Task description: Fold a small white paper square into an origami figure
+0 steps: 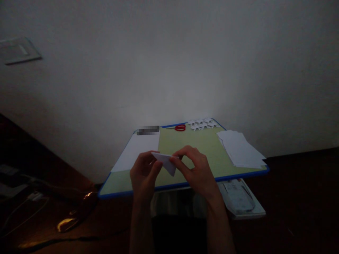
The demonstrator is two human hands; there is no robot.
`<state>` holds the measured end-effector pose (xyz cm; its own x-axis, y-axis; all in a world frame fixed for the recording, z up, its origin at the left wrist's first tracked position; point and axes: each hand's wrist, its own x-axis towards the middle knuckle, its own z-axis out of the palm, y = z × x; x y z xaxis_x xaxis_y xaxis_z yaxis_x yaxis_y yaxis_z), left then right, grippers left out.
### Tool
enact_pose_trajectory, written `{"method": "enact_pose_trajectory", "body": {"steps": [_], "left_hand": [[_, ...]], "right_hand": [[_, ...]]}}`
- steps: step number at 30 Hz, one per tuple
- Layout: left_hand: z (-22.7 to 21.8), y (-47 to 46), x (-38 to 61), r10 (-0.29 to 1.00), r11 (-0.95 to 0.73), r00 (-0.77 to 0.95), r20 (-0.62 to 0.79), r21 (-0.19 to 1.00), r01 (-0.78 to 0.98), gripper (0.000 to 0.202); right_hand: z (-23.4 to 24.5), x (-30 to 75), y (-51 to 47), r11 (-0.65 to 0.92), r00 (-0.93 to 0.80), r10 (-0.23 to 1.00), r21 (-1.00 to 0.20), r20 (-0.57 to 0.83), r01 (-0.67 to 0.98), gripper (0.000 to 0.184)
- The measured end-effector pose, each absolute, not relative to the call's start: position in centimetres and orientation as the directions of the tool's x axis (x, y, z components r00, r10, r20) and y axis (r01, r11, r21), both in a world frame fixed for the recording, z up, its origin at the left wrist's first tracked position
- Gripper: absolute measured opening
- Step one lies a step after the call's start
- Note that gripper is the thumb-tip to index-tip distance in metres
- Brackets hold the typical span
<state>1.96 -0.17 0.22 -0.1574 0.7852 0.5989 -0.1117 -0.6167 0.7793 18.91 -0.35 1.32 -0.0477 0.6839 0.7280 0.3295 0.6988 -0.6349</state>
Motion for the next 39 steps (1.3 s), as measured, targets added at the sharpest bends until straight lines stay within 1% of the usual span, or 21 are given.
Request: {"method": "enact_pose_trajectory", "body": {"steps": [3, 6, 9, 11, 16, 20, 23, 27, 29, 32, 36, 39], "left_hand": [[-0.2, 0.1, 2.3, 0.781, -0.621, -0.205, 0.590, 0.768, -0.159, 0.020], [-0.3, 0.2, 2.1, 0.759, -0.645, -0.235, 0.607, 0.751, -0.143, 0.017], [-0.2, 0.2, 1.6, 0.750, -0.657, -0.195, 0.632, 0.747, -0.105, 0.016], [-0.2, 0.2, 1.3, 0.747, -0.663, -0.176, 0.642, 0.741, -0.111, 0.016], [-0.3, 0.3, 1.5, 0.767, -0.642, -0.133, 0.628, 0.754, -0.141, 0.013], [-0.4, 0.6, 1.6, 0.770, -0.638, -0.109, 0.629, 0.748, -0.183, 0.007], [-0.3, 0.6, 1.4, 0.777, -0.626, -0.082, 0.624, 0.751, -0.209, 0.006], [-0.3, 0.4, 1.1, 0.782, -0.621, -0.070, 0.619, 0.765, -0.173, 0.006], [-0.3, 0.2, 1.0, 0.776, -0.630, -0.056, 0.629, 0.766, -0.130, 0.007], [-0.2, 0.0, 0.9, 0.772, -0.635, -0.039, 0.634, 0.767, -0.097, 0.007], [-0.4, 0.2, 1.1, 0.779, -0.627, -0.061, 0.624, 0.773, -0.101, 0.008], [-0.5, 0.4, 1.6, 0.818, -0.572, -0.024, 0.575, 0.808, -0.141, 0.013]], "right_hand": [[1.4, 18.6, -0.3, 0.701, -0.046, 0.686, -0.643, 0.726, 0.308, 0.010], [1.4, 18.2, -0.2, 0.717, -0.071, 0.676, -0.633, 0.733, 0.291, 0.010], [1.5, 17.9, -0.2, 0.742, -0.135, 0.660, -0.614, 0.739, 0.269, 0.007], [1.5, 17.8, -0.2, 0.748, -0.160, 0.658, -0.614, 0.736, 0.252, 0.006], [1.4, 17.7, -0.1, 0.731, -0.136, 0.677, -0.638, 0.723, 0.242, 0.011], [1.2, 18.0, 0.0, 0.717, -0.151, 0.694, -0.656, 0.704, 0.236, 0.011], [1.2, 18.1, 0.0, 0.715, -0.167, 0.697, -0.660, 0.697, 0.230, 0.011], [1.2, 18.0, 0.0, 0.715, -0.185, 0.699, -0.665, 0.691, 0.216, 0.008], [1.2, 17.9, 0.0, 0.721, -0.176, 0.693, -0.664, 0.699, 0.200, 0.007], [1.2, 17.7, 0.0, 0.745, -0.156, 0.666, -0.636, 0.730, 0.202, 0.011], [1.2, 17.6, -0.1, 0.770, -0.127, 0.632, -0.599, 0.765, 0.220, 0.013], [1.2, 17.5, 0.0, 0.754, -0.048, 0.643, -0.621, 0.764, 0.217, 0.011]]}}
